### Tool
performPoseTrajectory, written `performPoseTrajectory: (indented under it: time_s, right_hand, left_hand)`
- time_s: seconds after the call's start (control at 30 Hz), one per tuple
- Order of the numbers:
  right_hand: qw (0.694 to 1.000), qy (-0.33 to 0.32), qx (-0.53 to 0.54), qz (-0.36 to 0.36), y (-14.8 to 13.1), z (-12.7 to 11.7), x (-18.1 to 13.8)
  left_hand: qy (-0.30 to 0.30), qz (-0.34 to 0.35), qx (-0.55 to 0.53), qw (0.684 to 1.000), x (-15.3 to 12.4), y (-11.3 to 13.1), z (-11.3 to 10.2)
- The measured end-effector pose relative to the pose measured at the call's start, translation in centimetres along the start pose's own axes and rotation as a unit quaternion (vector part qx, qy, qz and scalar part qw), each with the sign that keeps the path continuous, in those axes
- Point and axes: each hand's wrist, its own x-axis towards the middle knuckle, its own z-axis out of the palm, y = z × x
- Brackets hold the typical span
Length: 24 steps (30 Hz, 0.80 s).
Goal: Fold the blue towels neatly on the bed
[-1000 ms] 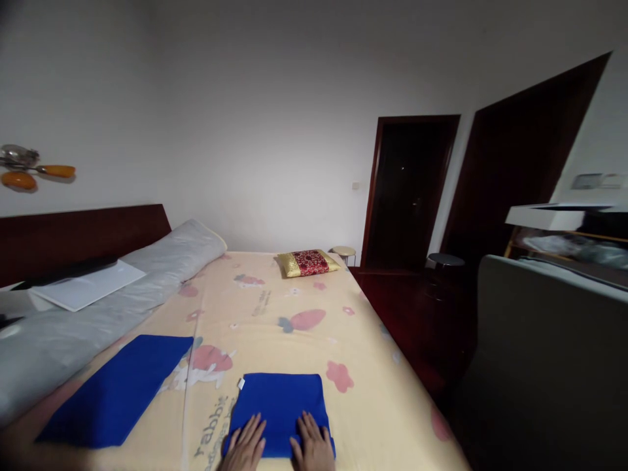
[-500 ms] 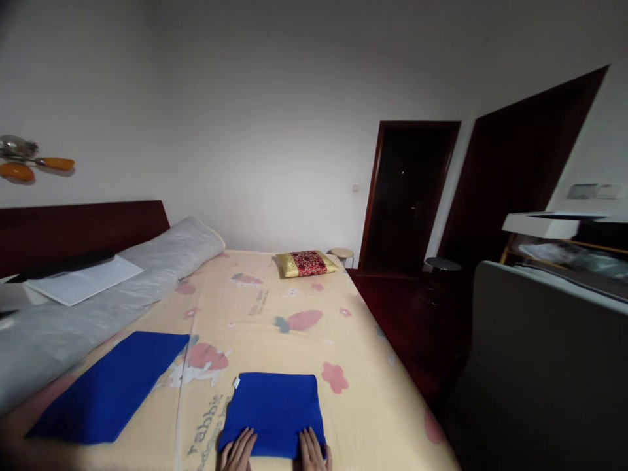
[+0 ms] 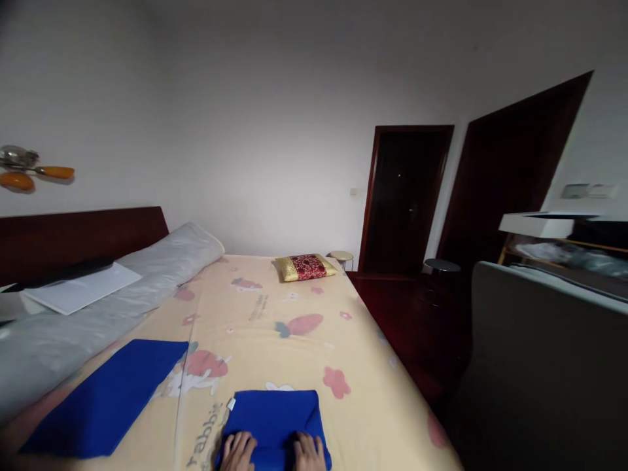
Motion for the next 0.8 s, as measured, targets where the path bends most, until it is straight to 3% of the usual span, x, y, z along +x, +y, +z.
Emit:
performPoseTrajectory:
  time_s: [0.1,0.17,0.27,0.4,0.47,0.57,0.7,0.8]
  right_hand:
    - [0.993,-0.057,0.047,-0.096,-2.1,1.1,0.6]
    - [0.990,-0.059,0.048,-0.123,-2.3,1.3,0.7]
    - [0.994,-0.025,0.011,-0.106,0.1,0.4,0.0]
    - [0.996,0.034,-0.081,-0.025,4.9,-1.6,-1.8]
    - [0.994,0.058,-0.095,-0.008,5.9,-2.3,-2.1]
    - [0.997,0.044,-0.057,-0.018,4.6,-2.5,-1.4]
    - [0.996,-0.049,0.017,-0.075,1.4,-1.3,0.1]
    - [0.997,-0.040,0.014,-0.063,1.7,-0.6,0.2]
  left_hand:
    - [-0.009,0.116,-0.027,0.993,0.8,1.7,0.7]
    - [0.005,0.141,-0.027,0.990,1.0,1.8,1.1]
    - [0.033,0.090,-0.011,0.995,0.2,-0.3,0.7]
    - [0.066,-0.003,0.018,0.998,-1.5,-4.4,-0.6]
    - [0.090,-0.022,0.038,0.995,-1.8,-5.1,-0.6]
    - [0.116,0.028,0.051,0.992,-1.1,-3.5,0.5]
    - [0.073,0.144,0.020,0.987,0.4,0.5,1.9]
    - [0.038,0.104,0.003,0.994,0.7,1.1,1.4]
